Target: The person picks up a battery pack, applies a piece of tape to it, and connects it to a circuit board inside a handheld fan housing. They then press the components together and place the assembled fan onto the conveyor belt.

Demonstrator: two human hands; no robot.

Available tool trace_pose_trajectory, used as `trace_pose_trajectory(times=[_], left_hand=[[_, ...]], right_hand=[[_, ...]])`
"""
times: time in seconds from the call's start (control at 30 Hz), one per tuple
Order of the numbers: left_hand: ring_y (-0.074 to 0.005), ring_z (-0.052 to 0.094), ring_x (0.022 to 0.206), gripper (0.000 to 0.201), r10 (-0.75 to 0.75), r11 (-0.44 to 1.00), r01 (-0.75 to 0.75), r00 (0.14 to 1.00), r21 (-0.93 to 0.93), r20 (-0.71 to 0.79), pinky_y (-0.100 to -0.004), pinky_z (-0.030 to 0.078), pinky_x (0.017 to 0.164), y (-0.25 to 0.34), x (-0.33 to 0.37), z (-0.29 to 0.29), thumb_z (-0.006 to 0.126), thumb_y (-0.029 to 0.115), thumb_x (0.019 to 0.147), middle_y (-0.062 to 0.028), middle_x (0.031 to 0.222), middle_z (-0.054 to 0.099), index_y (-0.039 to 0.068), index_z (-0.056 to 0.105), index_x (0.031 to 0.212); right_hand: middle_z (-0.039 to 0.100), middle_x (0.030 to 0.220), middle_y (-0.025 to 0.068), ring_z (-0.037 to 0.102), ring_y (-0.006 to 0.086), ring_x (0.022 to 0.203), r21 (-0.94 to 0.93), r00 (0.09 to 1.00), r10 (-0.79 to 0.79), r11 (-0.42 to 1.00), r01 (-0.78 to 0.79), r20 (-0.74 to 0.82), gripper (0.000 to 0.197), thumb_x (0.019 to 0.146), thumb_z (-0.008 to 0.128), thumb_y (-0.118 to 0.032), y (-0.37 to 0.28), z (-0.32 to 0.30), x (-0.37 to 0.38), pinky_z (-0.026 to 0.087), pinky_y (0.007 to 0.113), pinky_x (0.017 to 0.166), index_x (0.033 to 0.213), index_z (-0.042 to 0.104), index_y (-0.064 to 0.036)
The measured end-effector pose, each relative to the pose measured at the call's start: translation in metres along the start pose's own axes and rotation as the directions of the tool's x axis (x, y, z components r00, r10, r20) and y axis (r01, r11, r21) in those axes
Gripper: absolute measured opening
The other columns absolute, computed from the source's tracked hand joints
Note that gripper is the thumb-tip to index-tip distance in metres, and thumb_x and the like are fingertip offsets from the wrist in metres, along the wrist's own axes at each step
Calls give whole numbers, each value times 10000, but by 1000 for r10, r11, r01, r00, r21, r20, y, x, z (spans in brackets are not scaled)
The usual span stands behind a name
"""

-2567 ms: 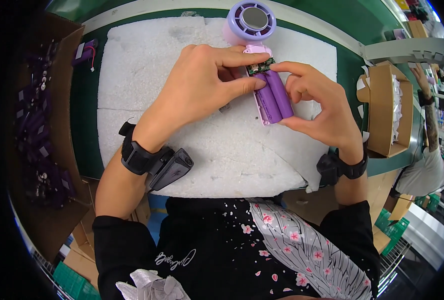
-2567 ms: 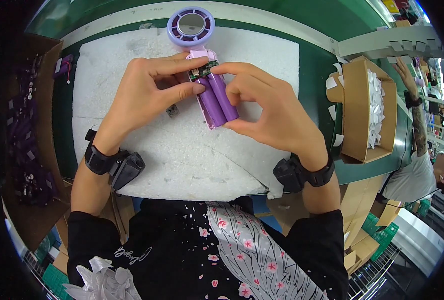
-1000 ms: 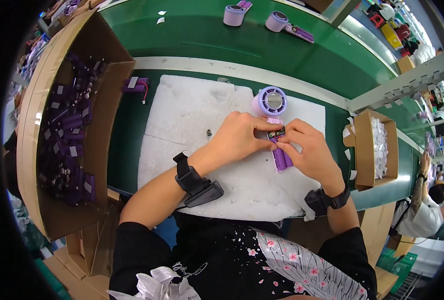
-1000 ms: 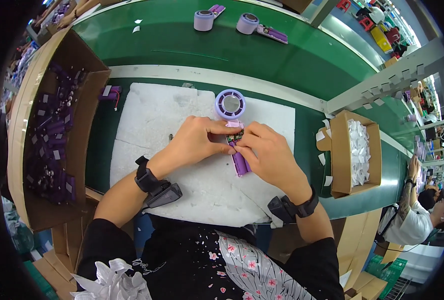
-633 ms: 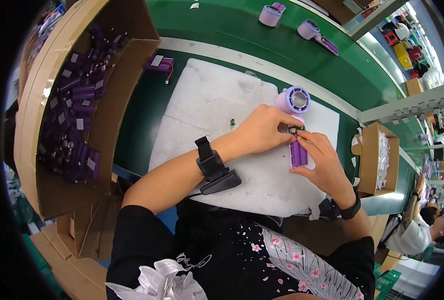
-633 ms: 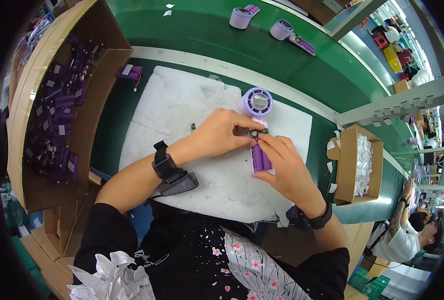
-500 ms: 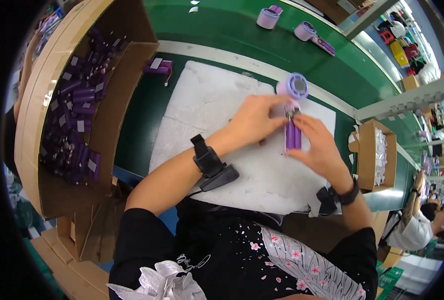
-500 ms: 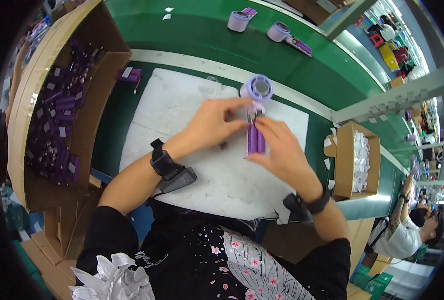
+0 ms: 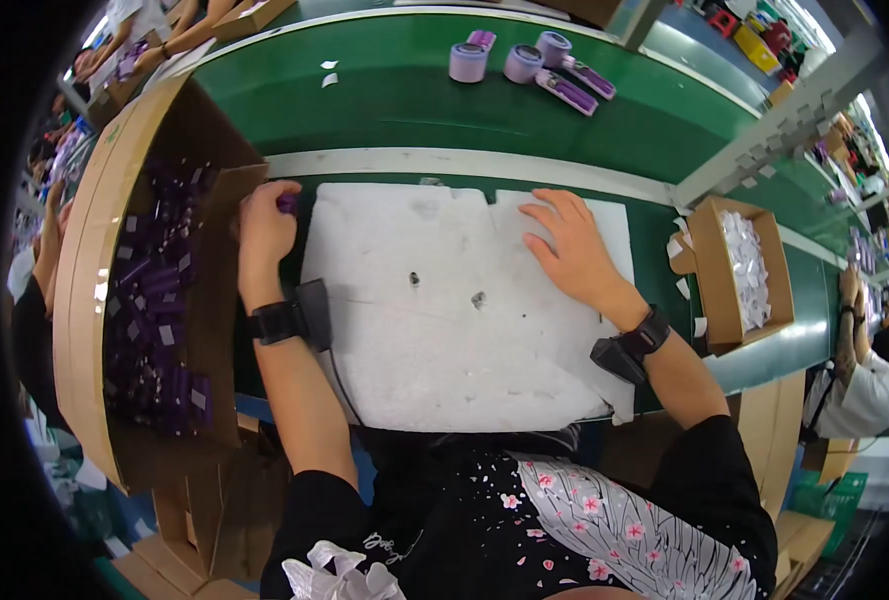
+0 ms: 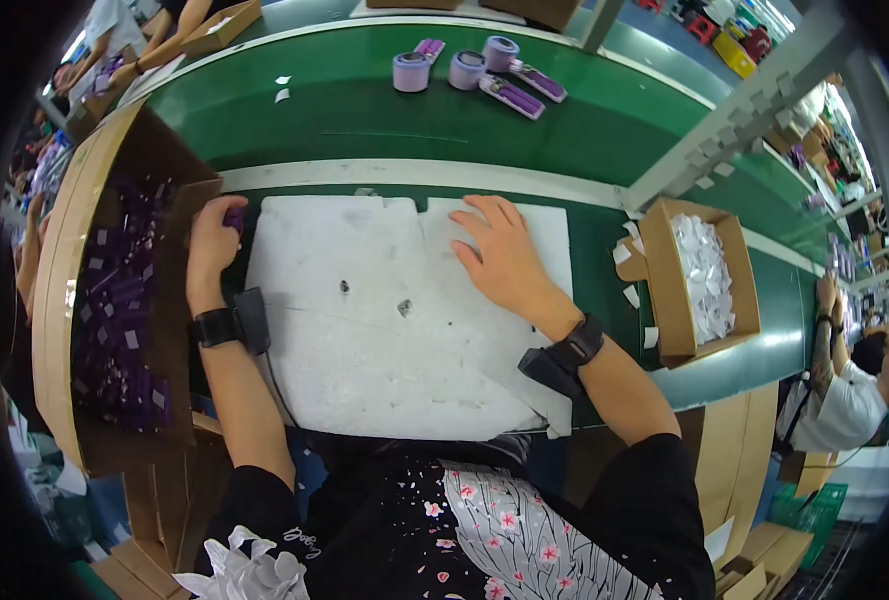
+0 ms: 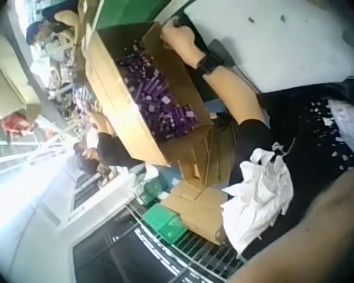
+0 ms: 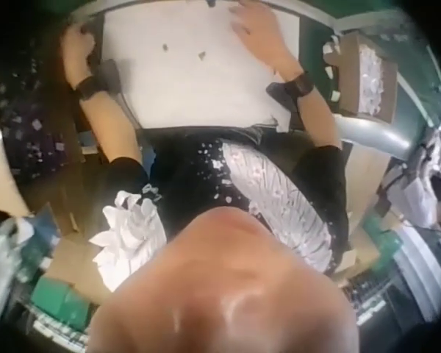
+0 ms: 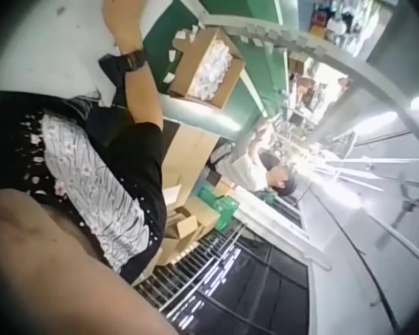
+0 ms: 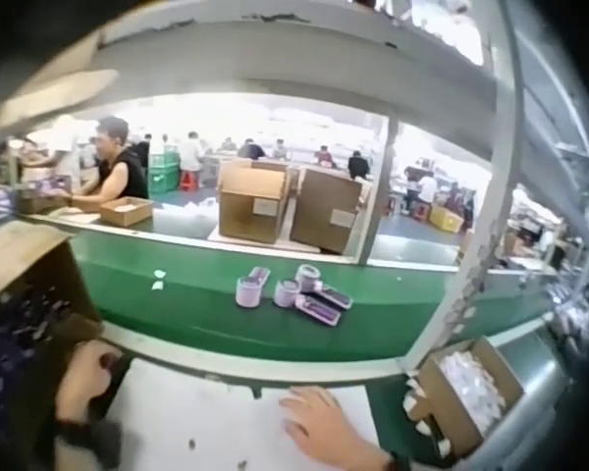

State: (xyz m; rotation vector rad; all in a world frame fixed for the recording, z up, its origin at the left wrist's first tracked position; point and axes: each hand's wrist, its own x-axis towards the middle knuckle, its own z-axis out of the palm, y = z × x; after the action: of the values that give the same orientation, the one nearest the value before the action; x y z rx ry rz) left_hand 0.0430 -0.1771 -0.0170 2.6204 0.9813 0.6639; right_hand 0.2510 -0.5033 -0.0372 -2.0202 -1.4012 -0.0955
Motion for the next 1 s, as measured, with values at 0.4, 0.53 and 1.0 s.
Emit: trace_pose_trajectory(times=[0.4, 0.53, 1.0], left_hand=[[-206, 568, 957, 392, 44, 986, -39, 999, -162, 25, -288, 418, 872, -59, 37, -4, 488, -90, 729, -132, 1029, 619, -8, 591, 1098], [-256, 596, 928, 336, -23, 990, 26, 999, -135, 26, -310, 439, 847, -91, 41, -5, 478, -15, 785, -166, 1005, 628, -19, 594, 1101], [-237, 586, 897, 331, 23, 998, -10, 977, -62, 211, -297, 439, 801, -50, 14, -5, 573, 176, 798, -154, 931, 627, 2, 608, 1077]], right_hand=[[556, 1070, 111, 496, 304, 1034, 218, 984, 38, 976, 0, -172, 162, 740, 637, -125, 6, 24, 13, 406, 388, 884, 881, 601, -54], [562, 1030, 109, 507, 300, 1008, 285, 986, 22, 958, 27, -168, 144, 741, 633, -119, -2, 29, 18, 417, 379, 865, 864, 599, -52], [573, 983, 114, 548, 277, 927, 306, 989, 70, 952, -27, -131, 122, 748, 616, -61, 4, 12, 5, 456, 335, 800, 861, 600, -18]])
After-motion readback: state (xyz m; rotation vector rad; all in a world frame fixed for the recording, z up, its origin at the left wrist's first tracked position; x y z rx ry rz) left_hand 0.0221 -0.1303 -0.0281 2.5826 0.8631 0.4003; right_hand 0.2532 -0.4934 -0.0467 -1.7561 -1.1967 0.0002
